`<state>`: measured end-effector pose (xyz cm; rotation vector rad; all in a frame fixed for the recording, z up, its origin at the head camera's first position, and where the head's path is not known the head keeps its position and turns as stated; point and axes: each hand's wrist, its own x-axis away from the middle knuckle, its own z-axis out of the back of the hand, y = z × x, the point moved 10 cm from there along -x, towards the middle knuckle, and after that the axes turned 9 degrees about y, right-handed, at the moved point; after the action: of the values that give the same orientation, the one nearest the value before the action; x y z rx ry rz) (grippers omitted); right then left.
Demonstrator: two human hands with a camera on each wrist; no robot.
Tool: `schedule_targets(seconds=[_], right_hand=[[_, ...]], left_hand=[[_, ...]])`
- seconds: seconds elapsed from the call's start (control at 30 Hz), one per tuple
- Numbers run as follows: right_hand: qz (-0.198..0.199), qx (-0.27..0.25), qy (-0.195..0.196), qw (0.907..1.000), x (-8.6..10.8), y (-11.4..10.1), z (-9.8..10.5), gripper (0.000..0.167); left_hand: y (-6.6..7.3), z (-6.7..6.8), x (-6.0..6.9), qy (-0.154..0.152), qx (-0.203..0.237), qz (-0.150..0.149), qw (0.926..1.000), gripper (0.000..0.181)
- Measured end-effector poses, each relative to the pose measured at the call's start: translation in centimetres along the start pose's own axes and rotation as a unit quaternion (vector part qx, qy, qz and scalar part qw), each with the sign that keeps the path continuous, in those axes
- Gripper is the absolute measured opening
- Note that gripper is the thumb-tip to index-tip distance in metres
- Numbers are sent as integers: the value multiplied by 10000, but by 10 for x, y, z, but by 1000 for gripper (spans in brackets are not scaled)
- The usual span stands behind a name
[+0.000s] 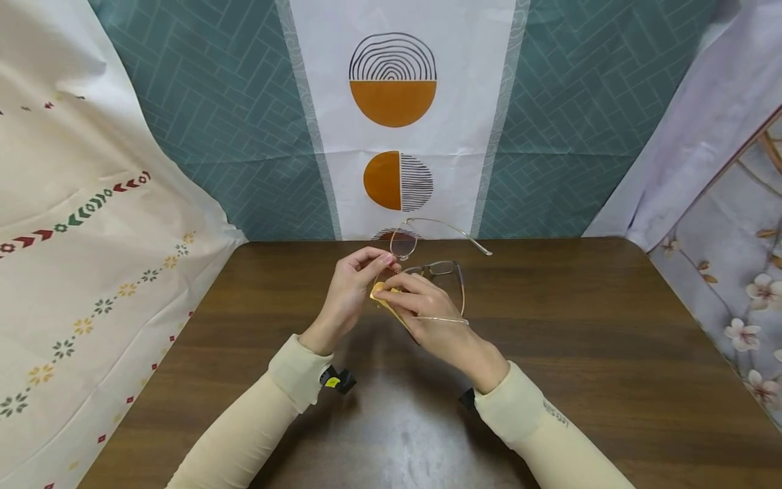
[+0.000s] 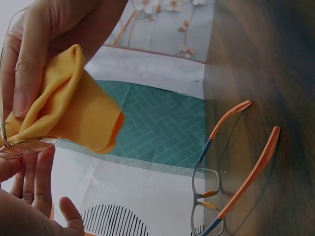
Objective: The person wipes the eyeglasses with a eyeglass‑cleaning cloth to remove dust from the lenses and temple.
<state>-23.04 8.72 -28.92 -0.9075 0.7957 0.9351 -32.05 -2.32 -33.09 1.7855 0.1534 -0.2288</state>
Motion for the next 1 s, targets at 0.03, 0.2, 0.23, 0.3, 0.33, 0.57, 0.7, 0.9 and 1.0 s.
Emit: schedule_targets(seconds=[0.03, 0.2, 0.23, 0.3, 0.33, 0.57, 0.7, 0.9, 1.0], right_hand=[[11, -33, -88, 10000, 1, 0, -1, 42], [-367, -276, -353, 9983, 2, 6, 2, 38], [-518, -334, -290, 9977, 2, 8, 5, 37], [-767, -472, -8, 9959, -1, 11, 13, 37], [-809, -474, 190, 9954, -2, 12, 18, 37], [-34, 622, 926, 9938, -8, -4, 20, 37], [204, 1116, 608, 9917, -3, -6, 1, 37], [191, 1338, 600, 9890, 0, -3, -5, 35], [206, 1407, 694, 9874, 0, -3, -5, 37]], left_hand=[[0, 1, 0, 10, 15, -13, 10000, 15], [-2, 2, 0, 36, 46, -18, 10000, 17], [-3, 3, 0, 50, 57, 1, 10000, 17], [-4, 3, 0, 82, 100, 37, 9999, 18], [-4, 4, -1, 104, 126, 61, 9998, 18], [-4, 3, -1, 143, 195, 132, 9996, 18], [-5, 1, 0, 145, 252, 219, 9993, 18], [-5, 2, 1, 179, 345, 176, 9991, 15], [-4, 3, 1, 190, 361, 109, 9991, 14]])
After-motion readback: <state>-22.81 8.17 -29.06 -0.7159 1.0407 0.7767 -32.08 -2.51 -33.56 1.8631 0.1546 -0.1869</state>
